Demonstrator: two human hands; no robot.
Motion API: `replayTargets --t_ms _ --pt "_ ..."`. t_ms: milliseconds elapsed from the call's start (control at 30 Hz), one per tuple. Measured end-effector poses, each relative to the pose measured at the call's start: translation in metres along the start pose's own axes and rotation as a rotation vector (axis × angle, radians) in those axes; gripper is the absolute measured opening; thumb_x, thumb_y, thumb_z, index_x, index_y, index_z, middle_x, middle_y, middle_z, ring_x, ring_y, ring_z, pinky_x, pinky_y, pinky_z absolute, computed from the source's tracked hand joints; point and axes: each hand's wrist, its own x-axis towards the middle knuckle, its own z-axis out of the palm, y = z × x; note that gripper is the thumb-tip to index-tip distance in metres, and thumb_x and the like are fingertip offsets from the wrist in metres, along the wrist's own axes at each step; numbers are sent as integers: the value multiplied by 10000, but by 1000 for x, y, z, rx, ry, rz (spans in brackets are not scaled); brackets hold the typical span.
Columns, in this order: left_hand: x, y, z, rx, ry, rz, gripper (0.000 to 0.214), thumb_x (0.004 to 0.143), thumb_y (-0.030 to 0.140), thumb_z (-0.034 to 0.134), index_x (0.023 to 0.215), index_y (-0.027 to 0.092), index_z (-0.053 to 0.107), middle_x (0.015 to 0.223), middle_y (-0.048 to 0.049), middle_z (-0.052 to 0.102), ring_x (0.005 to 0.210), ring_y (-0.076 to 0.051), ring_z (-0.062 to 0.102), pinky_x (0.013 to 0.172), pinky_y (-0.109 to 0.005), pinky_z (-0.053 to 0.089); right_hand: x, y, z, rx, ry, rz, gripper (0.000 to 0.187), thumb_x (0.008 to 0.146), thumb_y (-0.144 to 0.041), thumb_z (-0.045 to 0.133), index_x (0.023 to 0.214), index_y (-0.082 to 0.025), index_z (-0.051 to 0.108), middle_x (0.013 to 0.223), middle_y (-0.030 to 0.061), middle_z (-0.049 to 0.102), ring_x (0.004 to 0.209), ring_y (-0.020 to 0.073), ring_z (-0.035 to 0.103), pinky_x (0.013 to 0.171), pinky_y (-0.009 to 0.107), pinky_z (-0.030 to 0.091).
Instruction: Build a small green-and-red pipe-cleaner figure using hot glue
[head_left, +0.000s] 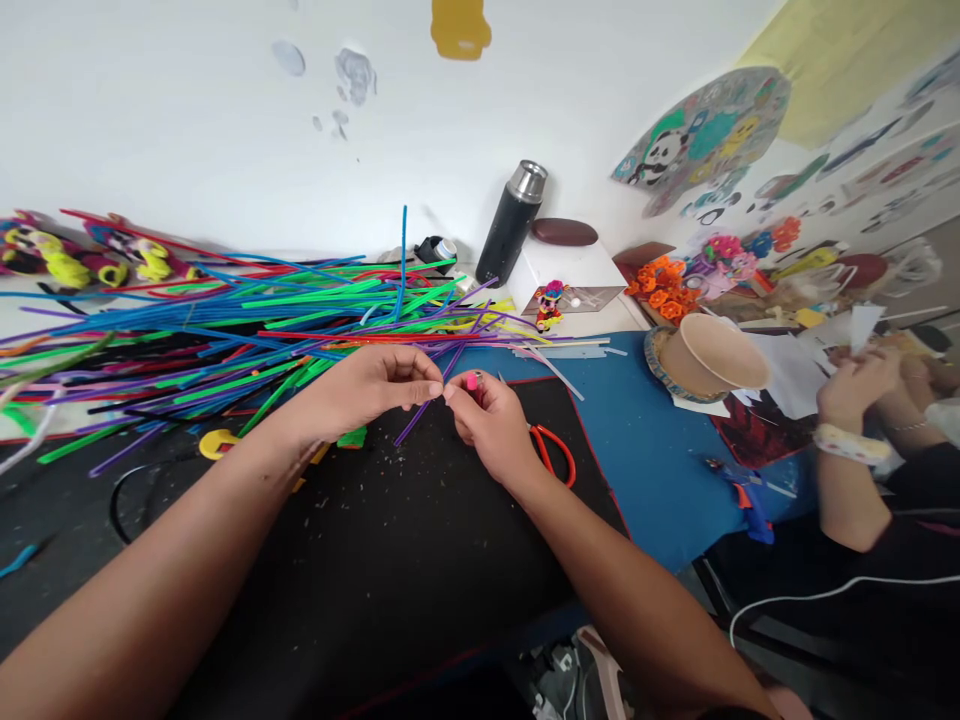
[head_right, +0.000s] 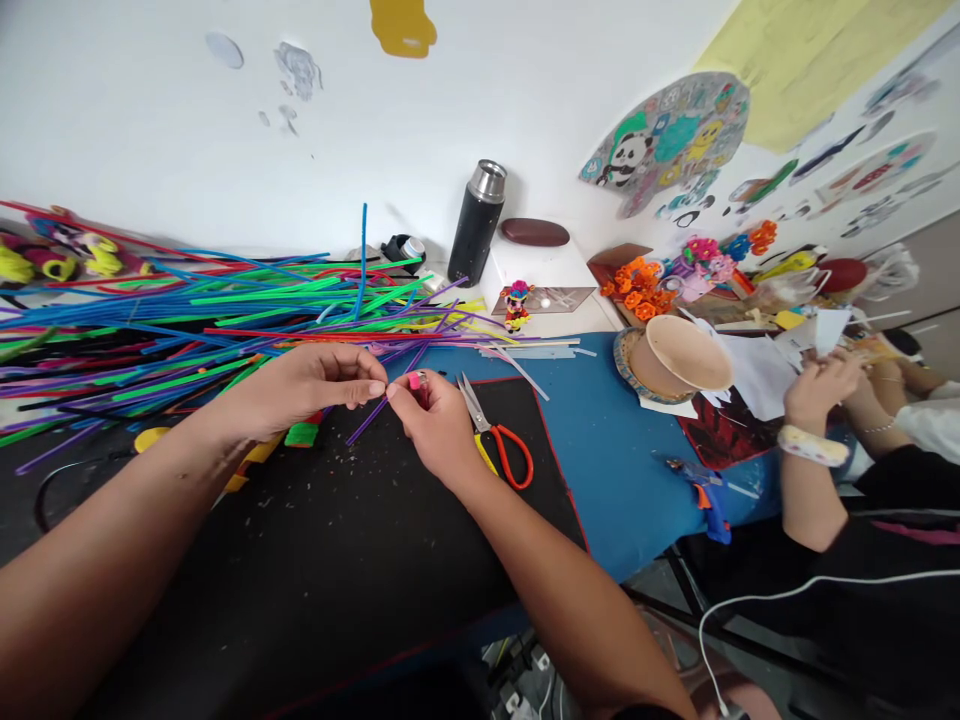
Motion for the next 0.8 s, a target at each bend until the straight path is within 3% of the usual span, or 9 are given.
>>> replayTargets --t_ms 200,433,800 --pt "-3 6 2 48 -1 -31 317 889 513 816 922 201 766 750 8 639 657 -138 526 539 -230 361 0 1 1 1 -8 1 368 917 -565 781 885 -261 577 597 -106 422 501 105 321 495 270 257" --pt "0 1 -4 -6 22 20 310 873 495 812 913 192 762 812 -12 705 734 -156 595 705 -272 496 0 3 0 20 -6 0 315 928 -516 763 892 -260 583 580 -115 396 491 102 286 492 272 237" --pt "-2 6 -3 77 -24 6 337 868 534 853 925 206 798 716 12 639 630 -139 527 575 -242 405 -2 0 0 25 -8 -4 330 925 -527 773 877 -257 589 578 -112 393 496 101 282 495 272 229"
